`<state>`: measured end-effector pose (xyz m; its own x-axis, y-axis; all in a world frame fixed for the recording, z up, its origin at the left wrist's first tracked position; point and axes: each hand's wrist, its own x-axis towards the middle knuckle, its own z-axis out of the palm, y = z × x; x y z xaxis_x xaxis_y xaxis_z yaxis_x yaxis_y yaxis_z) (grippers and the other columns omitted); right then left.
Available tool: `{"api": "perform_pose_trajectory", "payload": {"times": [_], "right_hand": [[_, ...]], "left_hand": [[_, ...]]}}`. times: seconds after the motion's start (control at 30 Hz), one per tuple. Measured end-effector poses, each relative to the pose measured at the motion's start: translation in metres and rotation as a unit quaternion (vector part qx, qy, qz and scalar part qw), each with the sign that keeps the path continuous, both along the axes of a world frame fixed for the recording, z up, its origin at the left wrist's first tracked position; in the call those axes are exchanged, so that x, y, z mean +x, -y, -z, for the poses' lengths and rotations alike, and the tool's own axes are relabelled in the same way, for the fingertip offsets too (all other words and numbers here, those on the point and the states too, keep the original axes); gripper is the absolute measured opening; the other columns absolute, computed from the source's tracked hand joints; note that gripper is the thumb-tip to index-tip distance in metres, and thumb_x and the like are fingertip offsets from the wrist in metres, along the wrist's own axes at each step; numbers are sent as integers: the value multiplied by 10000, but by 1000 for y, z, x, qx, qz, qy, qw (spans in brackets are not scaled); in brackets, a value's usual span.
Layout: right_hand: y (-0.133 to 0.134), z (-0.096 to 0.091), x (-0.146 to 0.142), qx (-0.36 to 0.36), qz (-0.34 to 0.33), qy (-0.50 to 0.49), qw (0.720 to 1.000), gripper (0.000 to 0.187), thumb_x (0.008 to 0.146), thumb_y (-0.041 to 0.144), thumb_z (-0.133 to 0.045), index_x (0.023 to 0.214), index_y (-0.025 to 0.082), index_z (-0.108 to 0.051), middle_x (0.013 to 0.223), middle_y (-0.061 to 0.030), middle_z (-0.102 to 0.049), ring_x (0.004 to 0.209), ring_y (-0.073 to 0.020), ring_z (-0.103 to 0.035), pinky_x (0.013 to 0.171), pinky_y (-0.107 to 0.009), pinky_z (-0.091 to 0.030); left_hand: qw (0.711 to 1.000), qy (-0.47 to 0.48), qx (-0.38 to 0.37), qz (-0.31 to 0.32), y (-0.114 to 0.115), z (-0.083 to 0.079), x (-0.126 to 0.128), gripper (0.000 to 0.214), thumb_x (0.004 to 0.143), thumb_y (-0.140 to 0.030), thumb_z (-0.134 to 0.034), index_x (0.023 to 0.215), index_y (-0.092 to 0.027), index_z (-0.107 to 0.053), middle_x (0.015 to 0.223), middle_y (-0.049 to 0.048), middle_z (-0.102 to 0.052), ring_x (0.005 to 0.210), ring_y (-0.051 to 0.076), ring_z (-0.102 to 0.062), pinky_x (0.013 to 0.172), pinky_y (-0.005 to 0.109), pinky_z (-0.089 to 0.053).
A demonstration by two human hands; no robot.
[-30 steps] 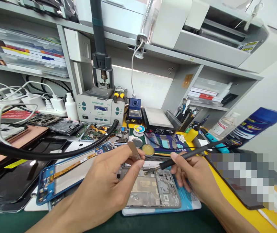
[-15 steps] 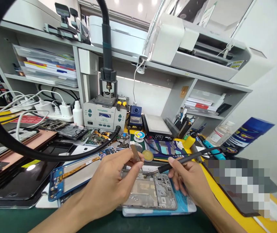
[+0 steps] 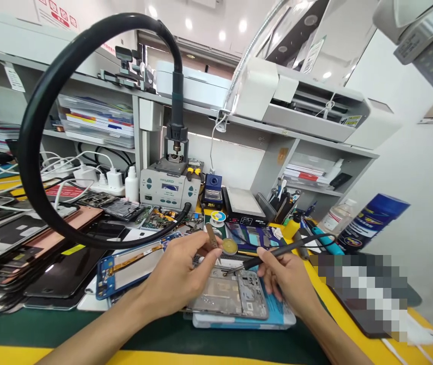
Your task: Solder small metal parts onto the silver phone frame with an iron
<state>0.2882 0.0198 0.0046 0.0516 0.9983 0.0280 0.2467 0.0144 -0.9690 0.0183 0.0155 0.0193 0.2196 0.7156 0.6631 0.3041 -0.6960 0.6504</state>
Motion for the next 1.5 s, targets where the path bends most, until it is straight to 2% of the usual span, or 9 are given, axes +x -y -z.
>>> {"api": "perform_pose_trajectory", "payload": {"times": [0.27, 0.43, 0.6, 1.0, 1.5], "right_hand": [[0, 2, 1, 4, -2, -5, 1000, 620, 875, 682, -906, 558, 182, -722, 378, -42, -645, 268, -90, -427, 326, -203, -288], [-1, 2, 2, -2, -4, -4, 1000, 631, 869, 691, -912, 558, 174, -727, 378, -44, -643, 268, -84, -434, 329, -195, -296], [0, 0, 2, 0, 0, -1, 1000, 622, 873, 680, -917, 554, 179, -732, 383, -42, -648, 273, -88, -427, 329, -206, -300], [0, 2, 3, 3, 0, -7, 1000, 635, 882, 692, -915, 562, 173, -735, 387, -47, -649, 277, -88, -445, 326, -196, -307], [-1, 3, 4, -2, -8, -4, 1000, 678, 873, 751, -895, 561, 171, -736, 386, -51, -657, 267, -82, -437, 332, -200, -292]], "left_hand": [[1000, -15, -12, 10, 1, -1, -1, 160, 1065, -271, -625, 1019, -209, -766, 941, 26, -860, 771, 169, -788, 731, 261, -614], [999, -41, -17, 13, 2, -1, -1, 187, 1068, -280, -622, 961, -222, -764, 987, 32, -860, 910, 205, -810, 819, 298, -605], [998, -55, -25, 12, 2, 0, -2, 184, 1073, -286, -630, 1013, -224, -792, 1023, 53, -872, 931, 228, -817, 814, 320, -616], [998, -58, -28, 17, 0, 6, -3, 171, 1064, -284, -646, 1034, -231, -806, 1046, 40, -872, 959, 227, -827, 862, 327, -624], [998, -51, -37, 17, -1, 5, -3, 178, 1065, -306, -645, 1025, -241, -805, 1047, 17, -872, 970, 210, -829, 865, 300, -609]]}}
